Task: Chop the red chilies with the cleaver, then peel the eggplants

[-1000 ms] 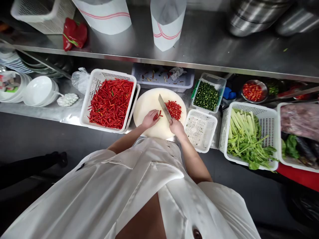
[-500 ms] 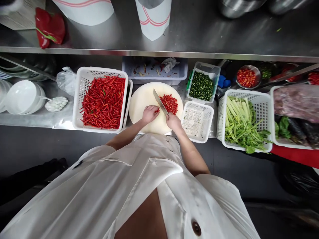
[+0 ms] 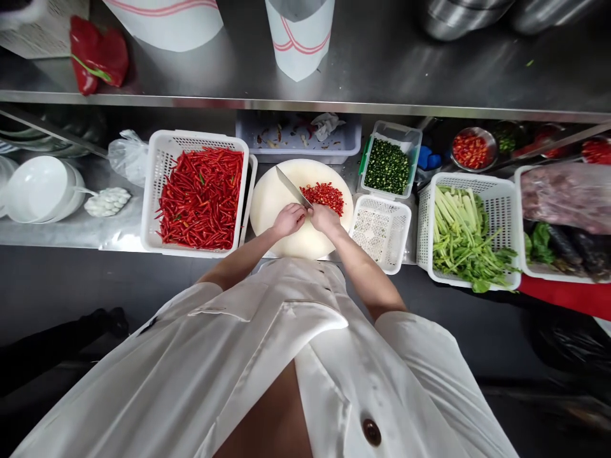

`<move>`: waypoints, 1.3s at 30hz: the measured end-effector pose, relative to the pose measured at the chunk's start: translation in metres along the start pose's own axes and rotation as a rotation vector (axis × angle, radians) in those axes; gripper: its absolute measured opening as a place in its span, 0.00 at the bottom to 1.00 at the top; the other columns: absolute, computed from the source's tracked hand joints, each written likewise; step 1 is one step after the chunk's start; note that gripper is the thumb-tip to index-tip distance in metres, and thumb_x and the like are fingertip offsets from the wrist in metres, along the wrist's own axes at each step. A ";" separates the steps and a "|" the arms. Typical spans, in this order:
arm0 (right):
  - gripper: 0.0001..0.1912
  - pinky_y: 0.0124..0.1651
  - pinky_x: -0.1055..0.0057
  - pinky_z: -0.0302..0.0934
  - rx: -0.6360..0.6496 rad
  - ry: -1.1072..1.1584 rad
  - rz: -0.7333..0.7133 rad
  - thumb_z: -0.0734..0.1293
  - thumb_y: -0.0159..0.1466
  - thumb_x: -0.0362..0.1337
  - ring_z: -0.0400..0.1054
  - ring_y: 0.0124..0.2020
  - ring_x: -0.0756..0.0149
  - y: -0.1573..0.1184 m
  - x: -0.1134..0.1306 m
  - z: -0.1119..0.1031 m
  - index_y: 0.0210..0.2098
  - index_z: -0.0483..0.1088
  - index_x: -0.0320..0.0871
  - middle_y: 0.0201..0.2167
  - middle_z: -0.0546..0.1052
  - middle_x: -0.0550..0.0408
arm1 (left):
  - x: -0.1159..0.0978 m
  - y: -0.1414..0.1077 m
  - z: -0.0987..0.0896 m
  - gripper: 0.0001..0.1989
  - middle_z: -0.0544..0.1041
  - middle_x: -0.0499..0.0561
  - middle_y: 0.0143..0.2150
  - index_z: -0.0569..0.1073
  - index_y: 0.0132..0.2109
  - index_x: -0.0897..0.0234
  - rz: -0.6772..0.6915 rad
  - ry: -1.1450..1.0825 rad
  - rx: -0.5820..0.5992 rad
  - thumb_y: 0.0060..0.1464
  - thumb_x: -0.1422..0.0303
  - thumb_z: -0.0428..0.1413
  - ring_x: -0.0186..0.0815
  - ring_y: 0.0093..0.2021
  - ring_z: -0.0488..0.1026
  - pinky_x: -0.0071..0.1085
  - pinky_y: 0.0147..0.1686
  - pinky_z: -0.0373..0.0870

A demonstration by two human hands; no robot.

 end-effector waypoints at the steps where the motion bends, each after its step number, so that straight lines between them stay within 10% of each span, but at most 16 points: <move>1: 0.22 0.58 0.58 0.68 0.000 -0.005 -0.008 0.59 0.81 0.46 0.77 0.57 0.44 0.001 0.000 0.000 0.61 0.78 0.42 0.56 0.83 0.36 | 0.000 -0.001 -0.001 0.11 0.81 0.58 0.58 0.81 0.51 0.57 0.001 -0.004 -0.003 0.72 0.68 0.53 0.46 0.63 0.75 0.48 0.66 0.72; 39: 0.23 0.61 0.56 0.67 0.047 -0.037 0.029 0.55 0.82 0.44 0.77 0.60 0.44 -0.023 0.045 0.025 0.63 0.74 0.39 0.56 0.82 0.34 | 0.018 -0.047 -0.013 0.12 0.79 0.59 0.53 0.82 0.51 0.59 0.165 0.010 -0.049 0.73 0.63 0.54 0.48 0.59 0.73 0.49 0.64 0.73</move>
Point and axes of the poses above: each hand's wrist, its own y-axis towards the middle knuckle, its own z-axis out of the palm, x = y × z, the point moved 6 cm from there along y, towards the middle knuckle
